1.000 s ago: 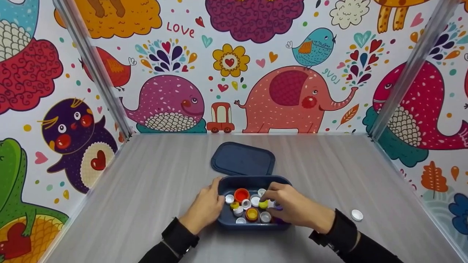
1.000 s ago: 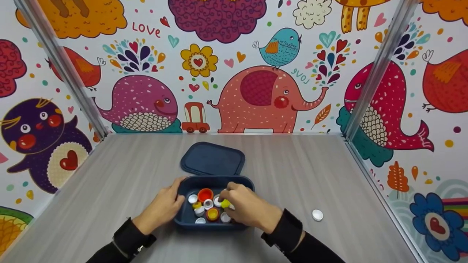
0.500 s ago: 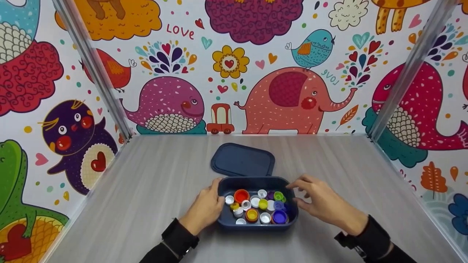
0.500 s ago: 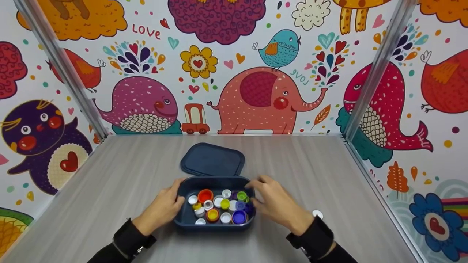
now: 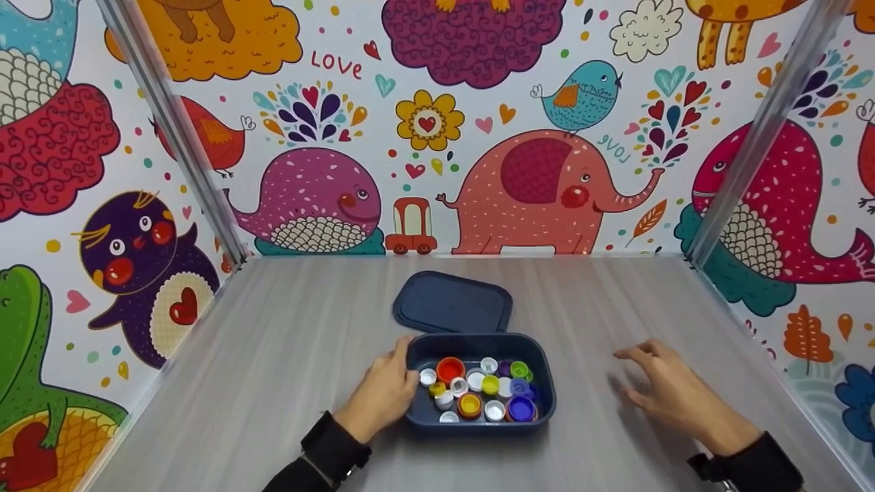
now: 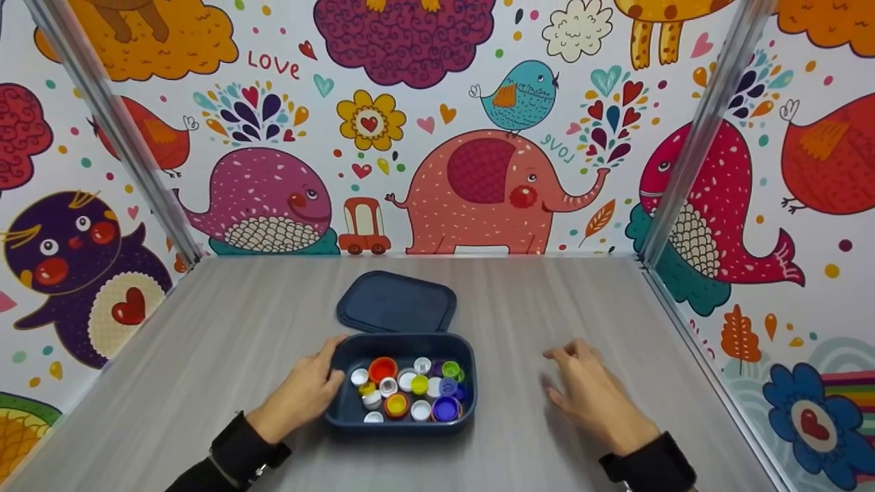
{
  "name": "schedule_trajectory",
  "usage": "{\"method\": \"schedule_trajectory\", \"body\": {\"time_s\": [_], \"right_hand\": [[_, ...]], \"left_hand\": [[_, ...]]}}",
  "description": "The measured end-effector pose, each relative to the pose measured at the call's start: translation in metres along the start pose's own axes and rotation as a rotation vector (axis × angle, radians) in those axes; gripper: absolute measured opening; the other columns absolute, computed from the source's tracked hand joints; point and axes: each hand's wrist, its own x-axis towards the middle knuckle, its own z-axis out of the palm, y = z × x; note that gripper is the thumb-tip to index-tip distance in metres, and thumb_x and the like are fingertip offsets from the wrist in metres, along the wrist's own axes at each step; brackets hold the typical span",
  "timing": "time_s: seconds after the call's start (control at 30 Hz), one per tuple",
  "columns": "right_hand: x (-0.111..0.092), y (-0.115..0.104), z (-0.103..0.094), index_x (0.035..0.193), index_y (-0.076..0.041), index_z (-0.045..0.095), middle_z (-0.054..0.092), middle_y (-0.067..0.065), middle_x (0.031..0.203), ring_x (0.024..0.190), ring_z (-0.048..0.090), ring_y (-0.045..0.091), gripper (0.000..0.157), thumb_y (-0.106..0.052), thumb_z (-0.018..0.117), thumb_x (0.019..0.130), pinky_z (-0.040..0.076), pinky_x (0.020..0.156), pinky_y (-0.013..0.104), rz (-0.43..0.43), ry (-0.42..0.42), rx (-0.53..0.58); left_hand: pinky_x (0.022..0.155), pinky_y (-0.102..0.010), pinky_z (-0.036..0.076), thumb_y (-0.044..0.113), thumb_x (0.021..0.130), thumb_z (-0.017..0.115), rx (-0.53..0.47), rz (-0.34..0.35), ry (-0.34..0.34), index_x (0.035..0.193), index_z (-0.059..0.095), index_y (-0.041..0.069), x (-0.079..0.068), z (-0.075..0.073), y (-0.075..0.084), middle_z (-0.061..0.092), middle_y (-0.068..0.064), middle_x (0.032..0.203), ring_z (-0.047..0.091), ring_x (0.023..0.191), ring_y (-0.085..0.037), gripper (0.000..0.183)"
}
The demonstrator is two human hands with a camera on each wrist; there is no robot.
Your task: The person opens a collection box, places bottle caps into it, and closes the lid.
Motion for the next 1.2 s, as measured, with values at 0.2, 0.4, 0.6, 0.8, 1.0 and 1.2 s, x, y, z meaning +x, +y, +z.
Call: {"method": "schedule_trajectory", "body": {"time_s": [0.2,0.4,0.6,0.8,1.0,1.2], "right_hand": [[-0.01,0.037,-0.001,0.149,0.001,0.073,0.067,0.03,0.136,0.111,0.064,0.034,0.063,-0.025,0.096,0.097,0.064,0.103,0.069,0.134,-0.144,0.014],[-0.014,0.051,0.001,0.15,0.0,0.073,0.069,0.028,0.136,0.111,0.064,0.032,0.064,-0.034,0.094,0.099,0.065,0.105,0.069,0.211,-0.219,0.056],[-0.012,0.051,0.001,0.142,-0.002,0.078,0.073,0.018,0.127,0.106,0.067,0.024,0.051,-0.028,0.092,0.101,0.068,0.102,0.06,0.248,-0.262,0.098],[-0.008,0.046,0.002,0.124,-0.006,0.085,0.076,0.009,0.115,0.1,0.067,0.02,0.025,-0.016,0.09,0.101,0.069,0.099,0.056,0.233,-0.26,0.113],[-0.004,0.041,0.004,0.113,-0.006,0.085,0.074,0.005,0.104,0.094,0.063,0.021,0.012,-0.007,0.086,0.102,0.063,0.086,0.037,0.19,-0.241,0.112],[0.001,0.038,0.004,0.111,-0.007,0.086,0.073,0.003,0.099,0.092,0.063,0.02,0.011,-0.007,0.088,0.1,0.061,0.082,0.033,0.105,-0.193,0.119]], "left_hand": [[0.103,-0.06,0.065,0.005,0.108,0.062,0.0,0.038,0.013,0.162,0.052,-0.004,-0.001,-0.001,-0.001,0.077,-0.033,0.143,0.079,0.12,-0.04,0.056],[0.1,-0.06,0.066,0.004,0.108,0.063,-0.002,0.054,0.032,0.16,0.053,-0.004,-0.002,0.0,-0.002,0.078,-0.032,0.14,0.079,0.117,-0.039,0.054],[0.104,-0.062,0.065,0.006,0.107,0.064,0.001,0.037,0.026,0.162,0.051,-0.006,-0.001,-0.001,0.0,0.076,-0.033,0.144,0.079,0.122,-0.043,0.058],[0.107,-0.061,0.065,0.006,0.107,0.064,-0.003,0.025,0.006,0.162,0.051,-0.008,0.001,-0.001,0.002,0.075,-0.034,0.145,0.079,0.125,-0.044,0.059],[0.106,-0.06,0.065,0.007,0.108,0.064,-0.003,0.02,-0.007,0.162,0.051,-0.008,0.001,-0.001,0.001,0.076,-0.033,0.144,0.079,0.125,-0.041,0.058],[0.106,-0.061,0.065,0.005,0.108,0.064,0.001,0.049,0.004,0.163,0.05,-0.01,0.0,-0.003,-0.001,0.075,-0.035,0.144,0.079,0.125,-0.042,0.058]]}}
